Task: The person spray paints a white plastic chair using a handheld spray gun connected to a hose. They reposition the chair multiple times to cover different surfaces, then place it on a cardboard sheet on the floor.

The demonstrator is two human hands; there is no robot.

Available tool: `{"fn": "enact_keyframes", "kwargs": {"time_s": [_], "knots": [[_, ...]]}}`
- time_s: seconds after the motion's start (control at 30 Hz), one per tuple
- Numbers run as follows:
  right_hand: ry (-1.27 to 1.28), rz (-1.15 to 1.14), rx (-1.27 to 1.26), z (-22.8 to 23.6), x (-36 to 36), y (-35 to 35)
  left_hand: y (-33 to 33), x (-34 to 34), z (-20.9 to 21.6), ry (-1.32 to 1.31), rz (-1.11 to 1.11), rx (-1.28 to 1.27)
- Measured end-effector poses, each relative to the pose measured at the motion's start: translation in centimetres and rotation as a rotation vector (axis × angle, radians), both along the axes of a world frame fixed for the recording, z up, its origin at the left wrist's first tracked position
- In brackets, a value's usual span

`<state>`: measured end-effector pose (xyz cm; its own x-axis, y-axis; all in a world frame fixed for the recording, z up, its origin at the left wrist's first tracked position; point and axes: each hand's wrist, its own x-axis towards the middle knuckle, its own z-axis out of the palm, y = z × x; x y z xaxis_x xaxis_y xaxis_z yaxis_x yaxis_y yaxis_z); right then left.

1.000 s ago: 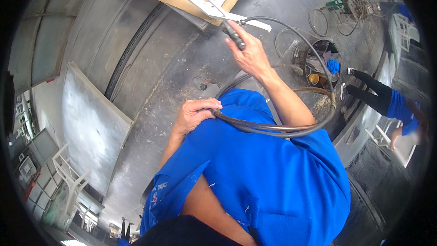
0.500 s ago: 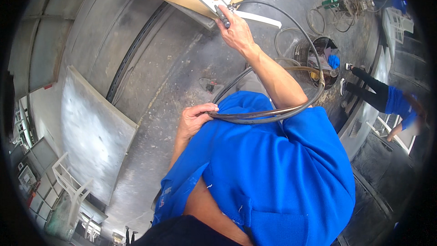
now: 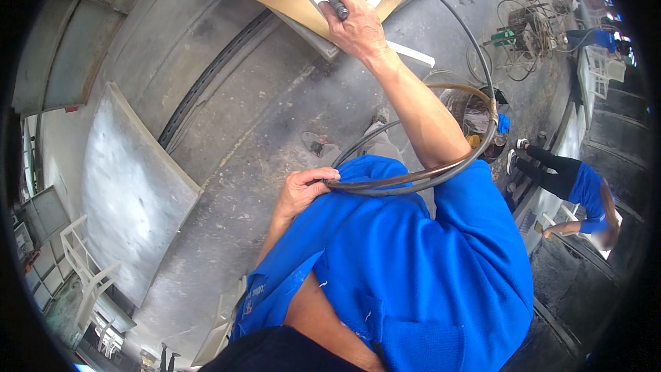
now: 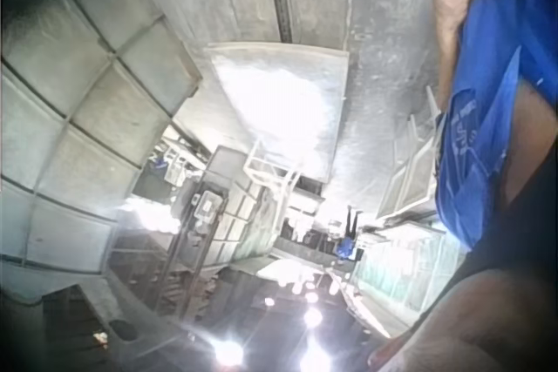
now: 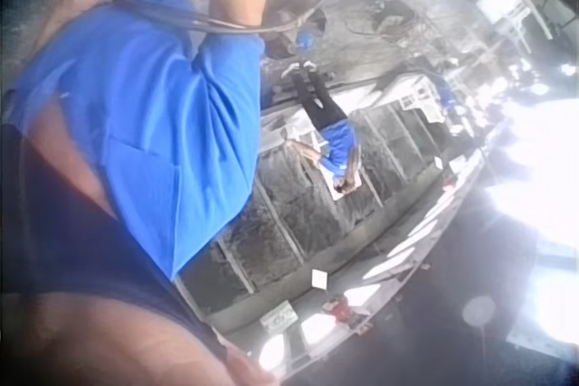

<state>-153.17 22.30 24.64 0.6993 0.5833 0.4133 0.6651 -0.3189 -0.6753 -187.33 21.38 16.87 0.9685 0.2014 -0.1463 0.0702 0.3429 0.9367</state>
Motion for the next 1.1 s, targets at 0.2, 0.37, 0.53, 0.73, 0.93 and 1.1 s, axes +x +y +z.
{"fn": "enact_keyframes", "kwargs": {"time_s": [0.2,0.37,0.53,0.73,0.93,1.1], "knots": [[0.09,-0.043,-0.121,-2.9,-1.0,-3.8,-0.2,0.3,-0.7,-0.052,-0.016,-0.003],[0.182,-0.11,-0.281,-5.7,-1.9,-7.5,0.0,0.5,-0.7,-0.071,-0.049,0.011],[0.267,-0.177,-0.322,-7.1,-2.6,-9.2,0.3,0.5,-0.1,-0.012,-0.084,0.013],[0.305,-0.158,-0.272,-5.0,-2.9,-7.4,0.2,0.4,0.4,0.006,-0.078,-0.009],[0.151,-0.022,0.011,-0.7,-2.4,-2.9,0.0,0.2,0.5,0.022,-0.061,0.027],[0.131,0.0,0.041,1.0,-2.4,-2.1,-0.3,0.0,0.4,0.018,-0.024,0.035]]}}
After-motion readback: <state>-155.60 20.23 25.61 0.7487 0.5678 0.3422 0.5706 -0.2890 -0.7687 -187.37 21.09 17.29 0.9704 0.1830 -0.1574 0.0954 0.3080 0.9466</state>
